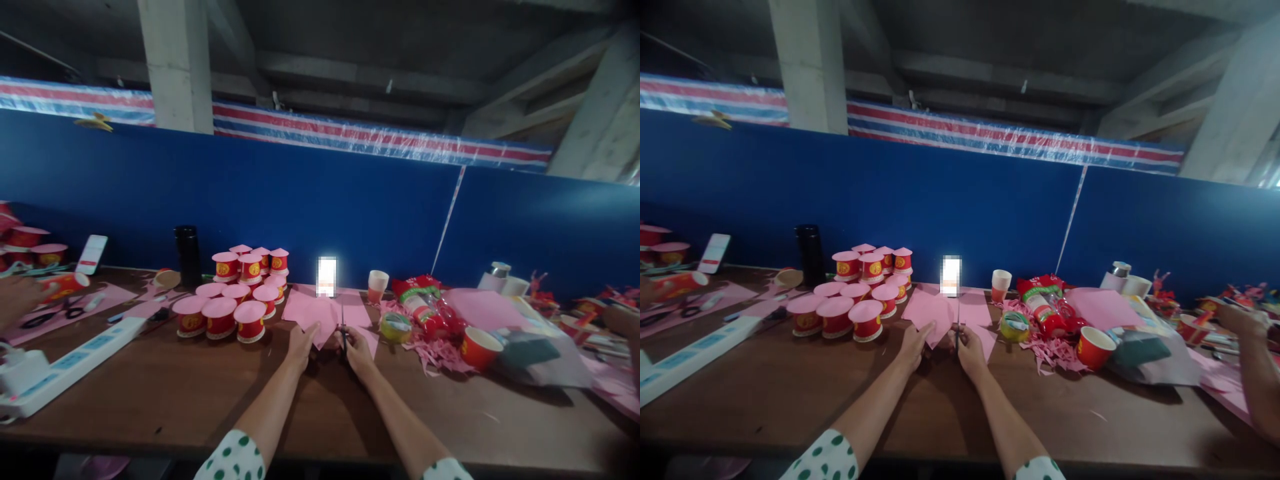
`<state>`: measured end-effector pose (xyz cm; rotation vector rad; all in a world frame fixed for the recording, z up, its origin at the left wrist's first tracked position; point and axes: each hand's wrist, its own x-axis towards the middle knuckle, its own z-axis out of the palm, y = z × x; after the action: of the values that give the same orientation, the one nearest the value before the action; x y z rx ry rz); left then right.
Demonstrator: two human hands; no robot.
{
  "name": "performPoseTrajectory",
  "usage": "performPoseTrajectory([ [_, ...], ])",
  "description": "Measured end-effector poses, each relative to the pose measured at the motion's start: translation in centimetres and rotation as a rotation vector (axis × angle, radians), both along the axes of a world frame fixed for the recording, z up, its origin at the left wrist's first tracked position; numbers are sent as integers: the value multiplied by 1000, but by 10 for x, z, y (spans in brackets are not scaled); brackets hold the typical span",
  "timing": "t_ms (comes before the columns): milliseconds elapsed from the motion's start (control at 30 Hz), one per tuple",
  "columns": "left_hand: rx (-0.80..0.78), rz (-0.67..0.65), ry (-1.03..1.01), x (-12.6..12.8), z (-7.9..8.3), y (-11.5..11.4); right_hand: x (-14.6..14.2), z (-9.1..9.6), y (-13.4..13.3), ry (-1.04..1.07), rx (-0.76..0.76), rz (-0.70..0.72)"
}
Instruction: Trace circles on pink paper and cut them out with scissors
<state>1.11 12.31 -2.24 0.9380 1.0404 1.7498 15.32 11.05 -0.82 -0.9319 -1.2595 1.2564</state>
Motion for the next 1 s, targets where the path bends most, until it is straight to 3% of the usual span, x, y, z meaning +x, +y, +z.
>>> performPoseTrajectory([
  [533, -26, 12, -68, 3, 11, -9, 1, -2, 1, -22, 15, -1],
  [1000, 7, -6, 15, 0, 3, -4, 0, -1, 1, -15, 8, -1],
])
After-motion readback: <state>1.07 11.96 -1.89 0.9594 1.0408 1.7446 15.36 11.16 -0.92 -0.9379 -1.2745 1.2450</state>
